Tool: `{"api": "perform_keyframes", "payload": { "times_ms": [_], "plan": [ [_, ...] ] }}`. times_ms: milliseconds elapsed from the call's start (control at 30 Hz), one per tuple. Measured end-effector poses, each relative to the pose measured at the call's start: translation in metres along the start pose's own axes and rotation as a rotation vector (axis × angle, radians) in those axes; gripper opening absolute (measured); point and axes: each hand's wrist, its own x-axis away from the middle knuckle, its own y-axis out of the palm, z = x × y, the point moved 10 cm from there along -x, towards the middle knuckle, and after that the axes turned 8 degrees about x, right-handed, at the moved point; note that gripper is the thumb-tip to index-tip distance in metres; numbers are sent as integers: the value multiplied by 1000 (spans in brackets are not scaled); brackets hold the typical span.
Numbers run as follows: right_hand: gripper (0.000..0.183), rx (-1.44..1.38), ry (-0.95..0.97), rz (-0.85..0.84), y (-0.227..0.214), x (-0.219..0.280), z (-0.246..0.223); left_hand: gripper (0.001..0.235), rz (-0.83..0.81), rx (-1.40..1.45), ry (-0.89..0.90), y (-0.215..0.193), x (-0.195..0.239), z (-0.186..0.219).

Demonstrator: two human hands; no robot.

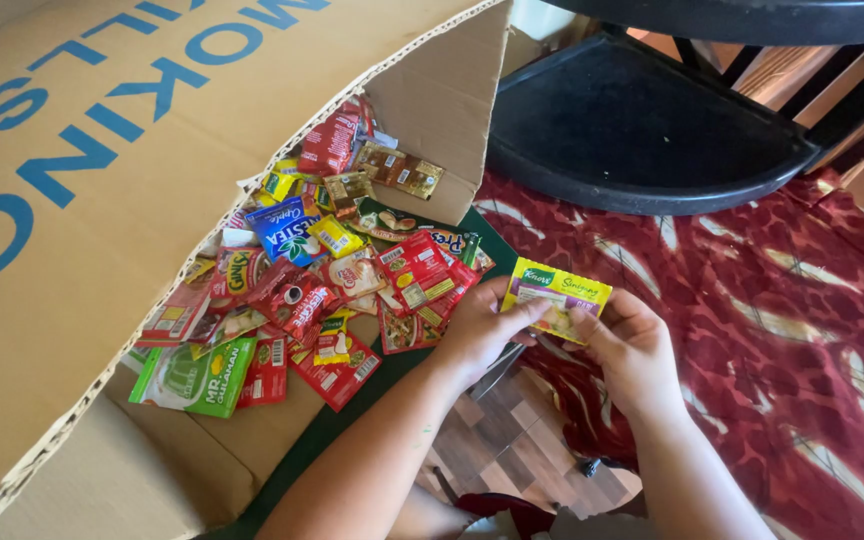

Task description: The person takes various snack packets from a cardboard box and places them onto a black rotating shelf. They handle items such as yellow sachets, green packets, and red snack bags, arranging them on the shelf tiers.

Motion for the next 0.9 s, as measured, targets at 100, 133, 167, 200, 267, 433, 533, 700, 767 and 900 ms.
{"api": "perform_keyframes", "payload": {
  "times_ms": [100, 133, 167, 200, 267, 433, 533, 700, 767, 900],
  "plan": [
    [23, -4, 97, -7, 16, 9, -11, 27, -6, -13, -18, 5, 5, 7],
    [23, -3, 97, -7, 14, 9, -7, 27, -6, -12, -18, 8, 6, 12],
    [25, -18, 81, 1, 12, 8, -4, 25, -21, -35, -20, 12, 8, 15],
    [26, -32, 65, 8, 10, 7, -2, 24, -37, -58, -23, 16, 9, 19],
    [27, -76, 41, -34, 16, 7, -7, 24, -56, 2, 41, 16, 7, 13],
    [26, -31, 93, -13, 14, 6, 5, 24, -46, 74, 118, 14, 4, 12],
    [26, -114, 52, -15, 14, 6, 6, 25, -31, 80, 91, 14, 4, 13],
    [25, -169, 73, -36, 18, 7, 5, 24, -1, 14, 70, 12, 6, 16],
    [25, -189, 79, -38, 21, 8, 0, 24, 2, 22, 66, 12, 5, 15],
    [23, -164, 81, -19, 16, 5, 8, 23, -20, 65, 73, 12, 3, 11]
  ]
}}
